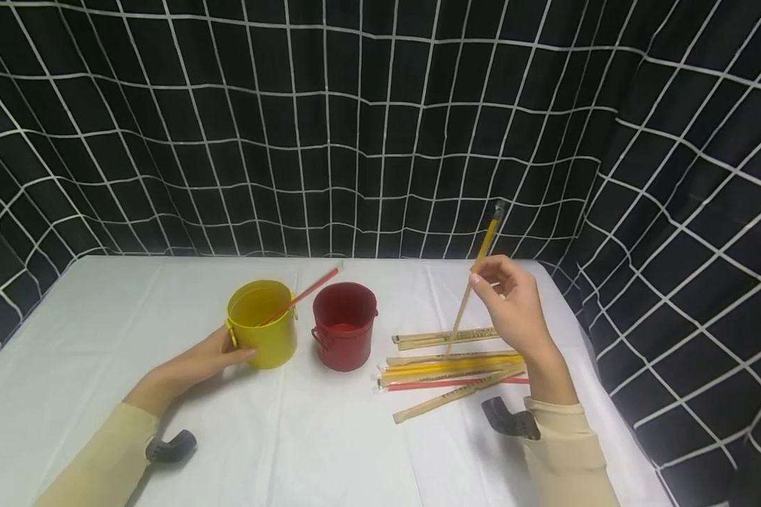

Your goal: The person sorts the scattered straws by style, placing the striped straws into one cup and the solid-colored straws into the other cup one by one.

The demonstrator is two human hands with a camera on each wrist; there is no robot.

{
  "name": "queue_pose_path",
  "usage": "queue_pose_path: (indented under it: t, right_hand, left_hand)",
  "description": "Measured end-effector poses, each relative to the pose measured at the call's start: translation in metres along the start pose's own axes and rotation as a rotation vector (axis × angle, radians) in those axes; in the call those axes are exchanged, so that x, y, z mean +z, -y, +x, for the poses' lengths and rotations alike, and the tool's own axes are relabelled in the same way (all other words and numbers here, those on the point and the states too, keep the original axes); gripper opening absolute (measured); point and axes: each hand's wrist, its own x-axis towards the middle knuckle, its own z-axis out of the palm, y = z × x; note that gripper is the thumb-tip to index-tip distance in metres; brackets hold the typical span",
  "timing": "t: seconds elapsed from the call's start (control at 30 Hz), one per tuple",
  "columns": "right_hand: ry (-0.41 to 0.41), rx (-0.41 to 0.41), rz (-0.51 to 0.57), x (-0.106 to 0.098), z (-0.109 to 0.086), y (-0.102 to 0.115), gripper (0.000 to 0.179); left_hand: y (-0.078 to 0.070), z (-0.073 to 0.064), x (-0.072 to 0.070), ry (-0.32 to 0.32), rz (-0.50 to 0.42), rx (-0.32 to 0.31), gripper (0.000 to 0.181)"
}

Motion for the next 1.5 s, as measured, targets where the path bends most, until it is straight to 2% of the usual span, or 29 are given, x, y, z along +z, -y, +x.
queue_pose_path:
  t: [0.13, 0.33, 0.5, 0.6, 0.87, 1.1, 1.23, 1.37, 1.5]
  right_hand:
    - [-0.072, -0.009, 0.227, 0.0, 0.002, 0.011, 0.01]
    - [-0.084, -0.072, 0.548, 0.002, 0.001, 0.028, 0.021]
    - [-0.065, -0.159, 0.705, 0.013, -0.001, 0.043, 0.021]
    - [-0.07, -0.187, 0.696, 0.022, -0.002, 0.053, 0.022]
    - [-0.154, -0.208, 0.656, 0.058, 0.0, 0.078, 0.016]
    - [-0.146, -0.193, 0.615, 0.089, 0.0, 0.092, 0.009]
    - [-0.14, -0.174, 0.551, 0.109, -0.002, 0.095, 0.011]
    - [-0.133, -0.156, 0.432, 0.126, -0.004, 0.098, 0.012]
    - [-0.107, -0.137, 0.386, 0.14, -0.005, 0.101, 0.011]
  left_hand:
    - [0.0, 0.002, -0.001, -0.001, -0.001, 0.005, 0.082]
    - [0.0, 0.001, -0.002, -0.002, 0.004, 0.002, 0.082]
    - [0.0, 0.0, -0.001, -0.003, -0.019, 0.017, 0.081]
    - [0.0, 0.001, 0.001, -0.006, -0.023, 0.012, 0.082]
    - [-0.001, 0.0, 0.001, -0.008, -0.017, -0.015, 0.085]
    - [-0.005, -0.002, 0.001, -0.005, -0.013, 0.003, 0.082]
    - [-0.006, -0.004, 0.001, -0.003, -0.013, -0.003, 0.082]
    - [-0.004, -0.003, 0.001, -0.001, -0.022, 0.006, 0.08]
    - [-0.002, -0.001, 0.001, 0.0, -0.029, 0.016, 0.08]
